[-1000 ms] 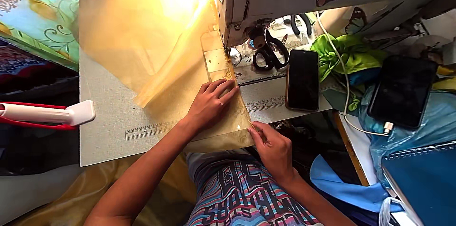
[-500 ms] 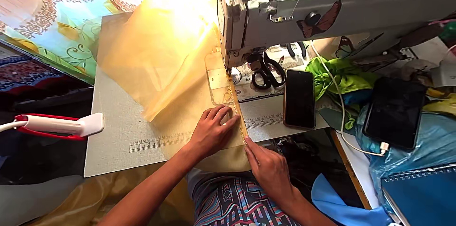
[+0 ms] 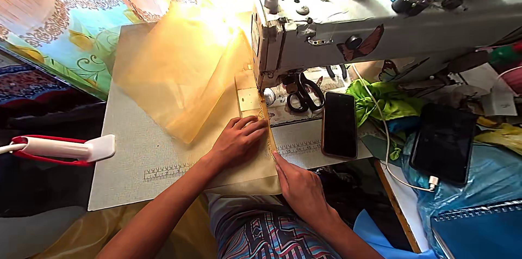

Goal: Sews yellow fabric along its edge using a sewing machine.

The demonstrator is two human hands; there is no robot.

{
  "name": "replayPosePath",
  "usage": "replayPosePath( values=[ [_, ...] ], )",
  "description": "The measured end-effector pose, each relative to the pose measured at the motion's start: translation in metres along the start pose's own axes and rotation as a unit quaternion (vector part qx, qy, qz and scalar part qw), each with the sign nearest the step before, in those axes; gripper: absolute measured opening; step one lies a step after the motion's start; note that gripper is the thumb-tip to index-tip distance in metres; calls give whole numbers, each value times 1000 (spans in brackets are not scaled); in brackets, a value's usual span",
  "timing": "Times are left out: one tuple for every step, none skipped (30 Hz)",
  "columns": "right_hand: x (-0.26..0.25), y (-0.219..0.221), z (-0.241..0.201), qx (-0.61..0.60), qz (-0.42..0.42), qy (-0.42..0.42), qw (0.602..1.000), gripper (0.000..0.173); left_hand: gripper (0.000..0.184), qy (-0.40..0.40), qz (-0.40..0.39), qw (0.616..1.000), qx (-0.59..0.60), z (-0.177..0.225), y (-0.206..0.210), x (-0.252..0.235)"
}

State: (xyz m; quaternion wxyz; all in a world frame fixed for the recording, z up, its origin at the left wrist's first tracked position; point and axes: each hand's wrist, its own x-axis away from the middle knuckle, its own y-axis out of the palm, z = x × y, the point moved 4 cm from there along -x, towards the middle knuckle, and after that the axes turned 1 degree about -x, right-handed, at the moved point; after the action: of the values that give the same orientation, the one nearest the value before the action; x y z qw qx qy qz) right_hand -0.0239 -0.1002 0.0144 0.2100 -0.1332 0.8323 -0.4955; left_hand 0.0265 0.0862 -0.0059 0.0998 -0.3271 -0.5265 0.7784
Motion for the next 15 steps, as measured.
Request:
replayPosePath(
  values=[
    [-3, 0, -1, 1, -6, 2, 1000, 37, 34, 4, 0, 1000, 1, -2, 0, -1],
    [-6, 1, -1, 0, -13, 5, 1000, 37, 34, 6, 1, 1000, -1, -5, 0, -3],
    [-9, 1, -2, -1, -18, 8, 1000, 37, 34, 9, 3, 1000, -4, -7, -1, -4],
    [-12, 2, -2, -3, -21, 12, 1000, 38, 34, 11, 4, 1000, -5, -9, -1, -6],
    [-15, 2, -2, -4, -21, 15, 1000, 37, 34, 14, 5, 1000, -6, -11, -2, -7],
    [-18, 2, -3, -5, -24, 18, 1000, 37, 33, 16, 5, 1000, -7, -13, -2, -9],
    [-21, 3, -3, -4, -28, 22, 999, 38, 33, 18, 5, 1000, -8, -16, -3, -10],
    [-23, 3, -3, -3, -32, 26, 999, 38, 33, 19, 5, 1000, -8, -18, -3, -11],
    [-26, 3, -4, -1, -37, 30, 999, 38, 33, 21, 4, 1000, -9, -20, -3, -12],
    [-28, 3, -4, 1, -45, 35, 998, 38, 33, 23, 4, 1000, -12, -23, -3, -13],
    [-31, 3, -5, 3, -52, 40, 998, 39, 34, 24, 4, 1000, -14, -26, -3, -14],
    [-34, 4, -5, 6, -59, 44, 997, 39, 34, 26, 5, 1000, -16, -29, -2, -16],
    [-37, 4, -5, 8, -69, 48, 996, 39, 34, 29, 7, 999, -19, -32, -3, -18],
    [-40, 5, -5, 11, -80, 53, 995, 39, 34, 33, 11, 999, -24, -33, -5, -20],
    [-42, 6, -5, 13, -90, 56, 994, 39, 34, 36, 14, 999, -30, -33, -7, -21]
  ],
)
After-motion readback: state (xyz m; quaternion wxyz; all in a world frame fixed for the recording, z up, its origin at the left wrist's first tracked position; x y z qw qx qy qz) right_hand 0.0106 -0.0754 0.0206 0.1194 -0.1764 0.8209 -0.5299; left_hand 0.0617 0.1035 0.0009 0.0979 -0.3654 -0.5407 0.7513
